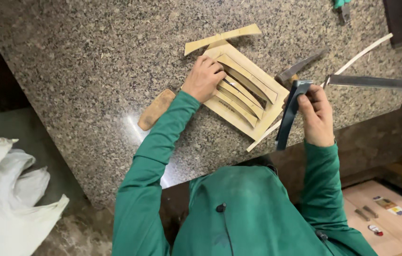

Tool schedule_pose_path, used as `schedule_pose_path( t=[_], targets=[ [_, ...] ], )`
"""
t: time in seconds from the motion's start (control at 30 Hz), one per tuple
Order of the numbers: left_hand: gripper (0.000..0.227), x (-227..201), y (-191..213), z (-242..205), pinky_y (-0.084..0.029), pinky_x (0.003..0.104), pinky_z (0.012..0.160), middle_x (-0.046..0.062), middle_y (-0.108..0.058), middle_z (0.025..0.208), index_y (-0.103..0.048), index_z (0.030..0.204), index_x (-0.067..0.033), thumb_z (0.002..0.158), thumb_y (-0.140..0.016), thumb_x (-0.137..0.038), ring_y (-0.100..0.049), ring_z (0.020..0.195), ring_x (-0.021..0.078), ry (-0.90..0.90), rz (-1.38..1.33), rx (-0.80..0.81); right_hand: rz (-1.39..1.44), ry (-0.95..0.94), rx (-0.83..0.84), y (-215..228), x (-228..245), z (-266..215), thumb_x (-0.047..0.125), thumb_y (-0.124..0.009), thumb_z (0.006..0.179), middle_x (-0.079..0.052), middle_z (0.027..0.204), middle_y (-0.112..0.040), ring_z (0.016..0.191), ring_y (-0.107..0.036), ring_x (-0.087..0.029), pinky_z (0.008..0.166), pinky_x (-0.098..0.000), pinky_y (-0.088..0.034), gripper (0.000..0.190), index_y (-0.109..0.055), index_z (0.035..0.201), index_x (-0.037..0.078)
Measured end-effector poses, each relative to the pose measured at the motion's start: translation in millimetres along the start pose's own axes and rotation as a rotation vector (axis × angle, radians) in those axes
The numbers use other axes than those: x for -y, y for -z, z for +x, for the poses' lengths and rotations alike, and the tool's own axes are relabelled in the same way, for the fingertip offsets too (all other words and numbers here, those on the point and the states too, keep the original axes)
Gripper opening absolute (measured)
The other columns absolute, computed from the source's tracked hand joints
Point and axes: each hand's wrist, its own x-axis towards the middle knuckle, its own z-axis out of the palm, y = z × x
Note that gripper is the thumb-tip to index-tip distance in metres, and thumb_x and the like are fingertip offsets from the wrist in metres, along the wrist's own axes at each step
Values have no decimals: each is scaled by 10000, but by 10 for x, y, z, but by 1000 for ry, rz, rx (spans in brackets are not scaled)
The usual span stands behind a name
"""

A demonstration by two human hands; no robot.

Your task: The person assembles thin wooden strips into a rectangular frame on a granite countertop. They repeatedly adjust the pieces, tap them with a wooden mallet, and use a hammer to secure the structure. The person also uses a metal file to smooth edges and checks alignment throughout the process.

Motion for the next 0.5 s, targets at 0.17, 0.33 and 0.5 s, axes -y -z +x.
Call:
schedule_pose_path(
  t=[0.17,0.33,0.5],
  targets=[
    [179,-72,10,24,-406,473,1056,101,-630,1055,-743,1000,-82,824,-739,-116,-561,1090,305,16,-80,-17,-78,-9,-27,-95,46,-15,121,-551,1125,-70,1173,-679,1047,-686,-135,966,-286,-550,254,-521,1337,-14],
    [241,-90,79,65,-387,474,1055,66,-638,1056,-771,1016,-133,788,-730,-66,-566,1086,291,71,-202,-32,-90,-6,-9,-119,-10,1,106,-550,1127,-70,1163,-666,1033,-658,-128,947,-288,-546,252,-529,1344,-20],
    [221,-161,97,53,-377,471,1065,58,-655,1093,-759,1022,-102,808,-737,-52,-567,1101,283,96,-208,-39,-140,-8,-17,-99,-201,11,107,-566,1130,-63,1208,-644,1061,-621,-116,948,-271,-518,266,-528,1358,-24]
  ],
)
